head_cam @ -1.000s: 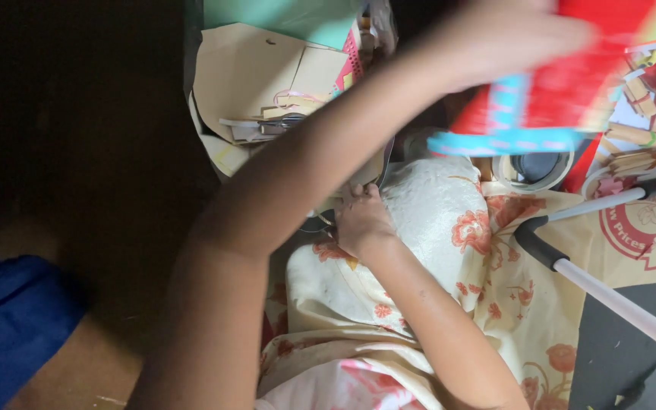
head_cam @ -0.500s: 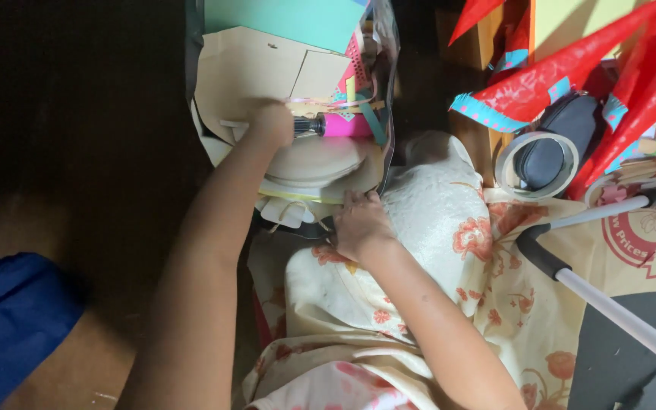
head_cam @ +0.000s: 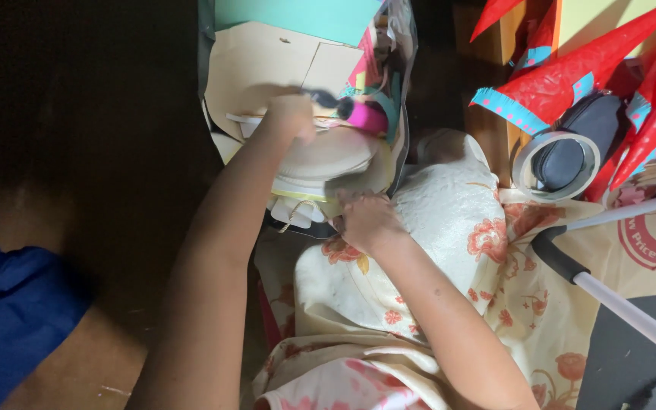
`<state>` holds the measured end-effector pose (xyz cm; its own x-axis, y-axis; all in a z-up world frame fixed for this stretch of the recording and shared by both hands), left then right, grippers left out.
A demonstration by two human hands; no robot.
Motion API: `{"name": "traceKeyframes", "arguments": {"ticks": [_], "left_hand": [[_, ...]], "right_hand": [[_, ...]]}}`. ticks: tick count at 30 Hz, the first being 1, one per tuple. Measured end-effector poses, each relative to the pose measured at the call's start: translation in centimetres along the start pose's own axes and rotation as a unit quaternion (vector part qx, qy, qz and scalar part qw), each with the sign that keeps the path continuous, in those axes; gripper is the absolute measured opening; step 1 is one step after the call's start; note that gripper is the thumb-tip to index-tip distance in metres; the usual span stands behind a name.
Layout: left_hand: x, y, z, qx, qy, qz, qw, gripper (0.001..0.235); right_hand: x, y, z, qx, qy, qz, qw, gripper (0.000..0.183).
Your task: Measuring, marking, and punching holes in construction paper for a craft project.
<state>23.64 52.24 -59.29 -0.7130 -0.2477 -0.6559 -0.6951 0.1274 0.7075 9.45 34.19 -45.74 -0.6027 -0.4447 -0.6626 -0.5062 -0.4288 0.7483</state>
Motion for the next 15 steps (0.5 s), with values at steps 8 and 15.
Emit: {"name": "traceKeyframes", "arguments": {"ticks": [8, 15], "left_hand": [[0.3, -0.4, 4.4, -0.051, -0.158, -0.234, 0.958, 0.004], [-6.1, 2.9, 4.2, -0.008, -0.131, -0.165, 0.977, 0.02]], "right_hand": [[-1.4, 1.2, 0.6, -0.014, -0.029, 0.04, 0.999, 0.049], [-1.2, 1.2, 0.9, -0.024, -0.011, 0.025, 0.999, 0.047]]}}
Point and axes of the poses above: each hand's wrist, its own y-axis away from the middle knuckle, its own x-axis out of the palm, z = x × y, the point moved 7 cm from there along -y, towards the middle knuckle, and after that the axes turned 1 degree about x, right-handed, at the moved point
